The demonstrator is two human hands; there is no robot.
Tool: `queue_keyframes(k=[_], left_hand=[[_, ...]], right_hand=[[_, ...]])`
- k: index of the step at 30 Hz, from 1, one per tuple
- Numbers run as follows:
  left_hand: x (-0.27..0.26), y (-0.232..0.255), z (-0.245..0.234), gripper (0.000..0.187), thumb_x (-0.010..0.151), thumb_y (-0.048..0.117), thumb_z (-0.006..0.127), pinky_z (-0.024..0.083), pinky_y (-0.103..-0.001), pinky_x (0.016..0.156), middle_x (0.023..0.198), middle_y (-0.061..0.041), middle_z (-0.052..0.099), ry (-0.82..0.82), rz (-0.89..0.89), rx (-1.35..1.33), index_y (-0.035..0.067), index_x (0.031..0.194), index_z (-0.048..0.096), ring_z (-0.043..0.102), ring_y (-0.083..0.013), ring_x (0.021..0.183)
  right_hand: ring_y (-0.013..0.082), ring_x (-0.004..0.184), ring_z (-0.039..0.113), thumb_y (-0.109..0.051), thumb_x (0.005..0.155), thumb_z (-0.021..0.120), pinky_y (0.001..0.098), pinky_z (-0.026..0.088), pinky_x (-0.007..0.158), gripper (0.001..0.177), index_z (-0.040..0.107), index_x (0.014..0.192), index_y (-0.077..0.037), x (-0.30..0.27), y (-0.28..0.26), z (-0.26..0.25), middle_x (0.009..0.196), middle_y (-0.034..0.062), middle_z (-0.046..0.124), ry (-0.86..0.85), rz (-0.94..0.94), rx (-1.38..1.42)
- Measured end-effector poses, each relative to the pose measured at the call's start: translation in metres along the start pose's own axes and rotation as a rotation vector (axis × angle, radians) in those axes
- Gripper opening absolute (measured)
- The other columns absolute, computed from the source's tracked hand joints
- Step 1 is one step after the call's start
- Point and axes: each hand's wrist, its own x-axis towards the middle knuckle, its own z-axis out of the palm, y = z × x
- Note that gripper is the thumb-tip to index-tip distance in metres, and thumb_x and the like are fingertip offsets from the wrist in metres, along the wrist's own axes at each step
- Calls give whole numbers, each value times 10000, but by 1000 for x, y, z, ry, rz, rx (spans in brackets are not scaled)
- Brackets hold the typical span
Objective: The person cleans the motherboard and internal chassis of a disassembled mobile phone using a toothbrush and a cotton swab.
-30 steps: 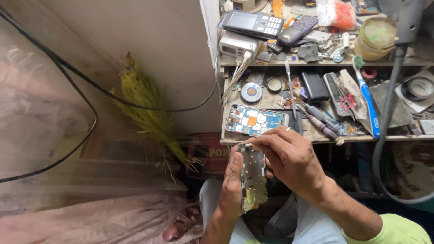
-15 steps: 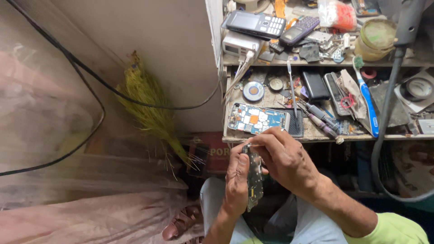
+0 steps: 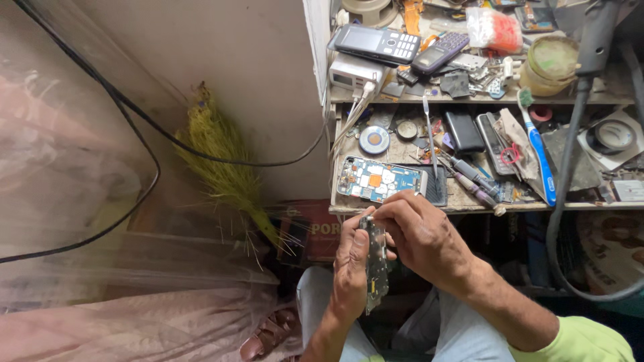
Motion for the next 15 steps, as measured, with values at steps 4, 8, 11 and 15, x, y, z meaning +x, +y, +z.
queue_keyframes(k=[4,8,11,15], left_hand=[[0,0,1,545,1084,401,399,574,-295,837,1118,-44,631,22,11,-17,37,1488,428,635,-108,958],[-5,-2,-1,540,1101,402,391,568,-281,814,1037,-60,645,37,-11,51,23,1480,457,636,-112,889],[-4,-1,0,530,1100,397,394,561,-280,803,1024,-63,645,25,-14,19,30,1479,452,633,-114,878],[-1,1,2,521,1082,385,405,566,-292,834,1120,-32,618,31,4,-39,35,1466,439,628,-102,966]], right_hand=[[283,771,677,-53,916,730,392,533,665,106,643,971,-24,-4,3,2,871,109,665,-29,65,-23],[296,774,678,-33,897,718,392,538,665,126,628,983,-10,-7,5,3,880,124,658,-44,50,-19],[308,794,675,-13,897,689,394,544,687,130,598,988,4,-5,3,2,901,132,651,-20,8,19],[302,782,677,-40,898,720,398,538,680,134,608,970,-22,-3,4,2,875,118,656,-19,16,-14]])
